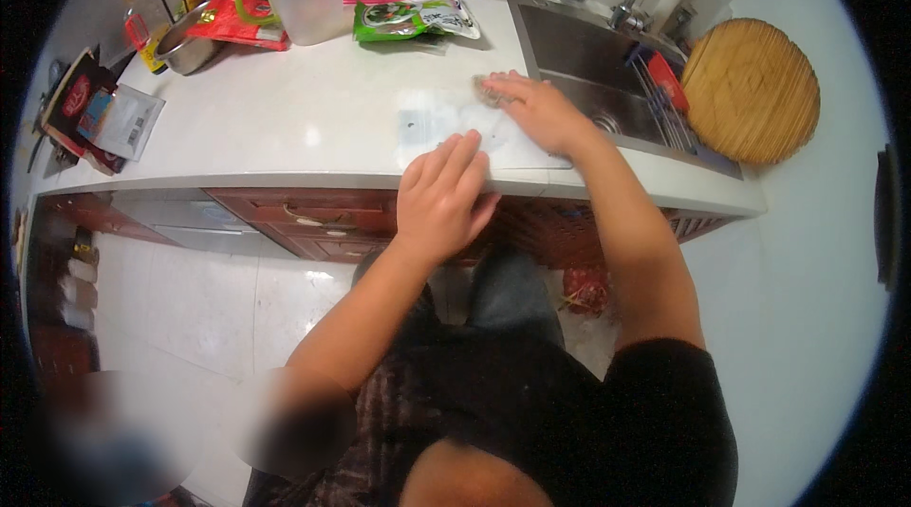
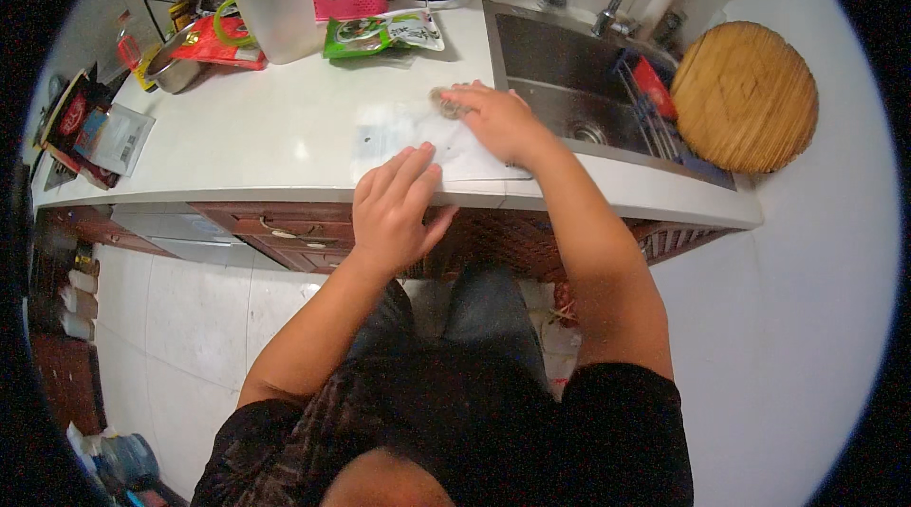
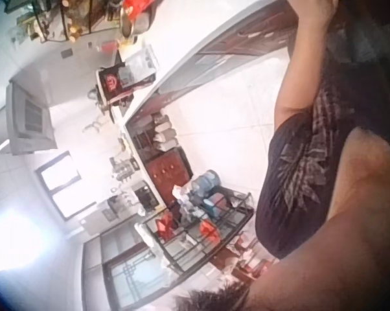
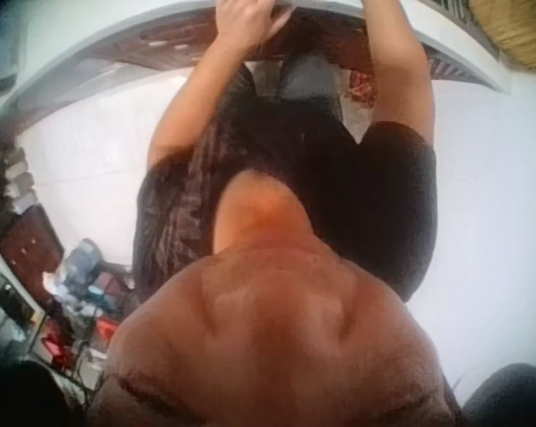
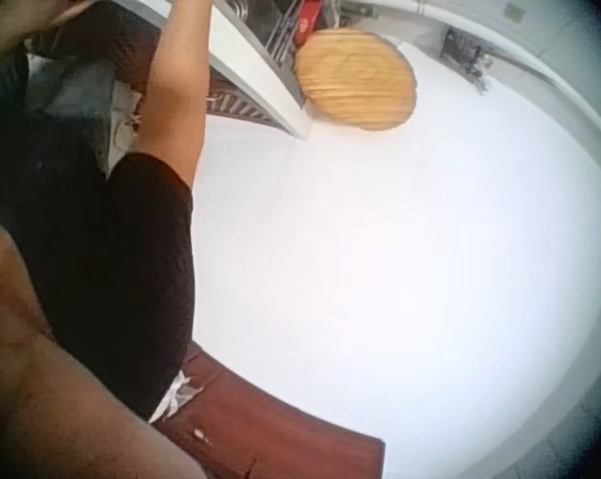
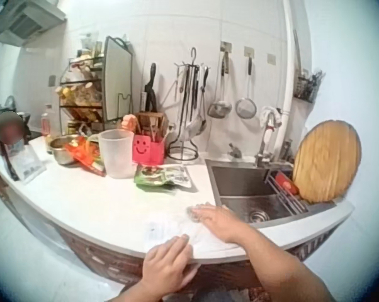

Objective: The person wipes a kitchen countertop with a cloth, moving aside several packaged food items and a plastic jug. They open a drawer, then continue wiping the counter and sink area, rinsing the cloth under running water.

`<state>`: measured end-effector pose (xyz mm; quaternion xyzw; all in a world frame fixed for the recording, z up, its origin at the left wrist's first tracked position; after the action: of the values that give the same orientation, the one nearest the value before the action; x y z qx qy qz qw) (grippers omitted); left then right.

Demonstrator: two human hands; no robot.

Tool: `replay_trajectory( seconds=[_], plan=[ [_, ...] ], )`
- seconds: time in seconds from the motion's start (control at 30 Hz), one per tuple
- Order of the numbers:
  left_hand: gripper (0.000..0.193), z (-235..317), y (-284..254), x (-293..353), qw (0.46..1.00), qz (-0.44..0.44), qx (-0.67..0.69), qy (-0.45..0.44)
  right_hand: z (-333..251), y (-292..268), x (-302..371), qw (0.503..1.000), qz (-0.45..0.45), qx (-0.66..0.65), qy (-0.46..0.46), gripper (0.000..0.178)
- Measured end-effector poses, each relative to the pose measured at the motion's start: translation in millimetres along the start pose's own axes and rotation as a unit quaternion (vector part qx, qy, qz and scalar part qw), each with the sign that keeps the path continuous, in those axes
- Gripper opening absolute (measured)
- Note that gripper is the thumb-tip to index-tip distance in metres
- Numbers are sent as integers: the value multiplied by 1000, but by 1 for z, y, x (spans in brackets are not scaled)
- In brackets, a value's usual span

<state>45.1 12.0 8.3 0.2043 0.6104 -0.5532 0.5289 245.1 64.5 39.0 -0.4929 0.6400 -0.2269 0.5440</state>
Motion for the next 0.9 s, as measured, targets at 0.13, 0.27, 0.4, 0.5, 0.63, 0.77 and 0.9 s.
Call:
replay_trajectory(
  seconds=[0.13,0.27,0.4,0.5,0.63,0.77,0.9],
  plan=[
    [52,1,-1,-2,1000,-16,-3,-5,60,-26,-9,976,37,63,207,44],
    [52,-4,-3,5,1000,-5,-4,-11,-17,-31,-5,991,51,-109,60,45],
    [53,-4,-2,4,1000,-3,0,-2,-29,2,22,999,-14,-29,-26,42],
    [53,-1,-4,1,1000,-5,16,2,19,-14,16,990,-9,-52,132,44],
    [54,0,-8,-3,999,-20,42,-1,62,-29,24,971,50,-55,227,45],
    [54,-6,-15,-7,997,-61,44,-7,10,-36,45,995,16,-67,78,42],
    [57,-28,-16,-30,990,-100,-54,-77,-17,-54,77,998,8,-49,46,42]
  ],
)
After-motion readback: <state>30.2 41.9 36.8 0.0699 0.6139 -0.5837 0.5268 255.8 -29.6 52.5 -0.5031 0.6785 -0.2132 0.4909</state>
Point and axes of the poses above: each hand's wrist, its own x-axis away from the middle knuckle, its own y-axis out of the palm, z = x × y, the point moved 6 cm from there along -x, towards the middle knuckle, and after that the axes turned 6 degrees about z, right-handed, at the moved point
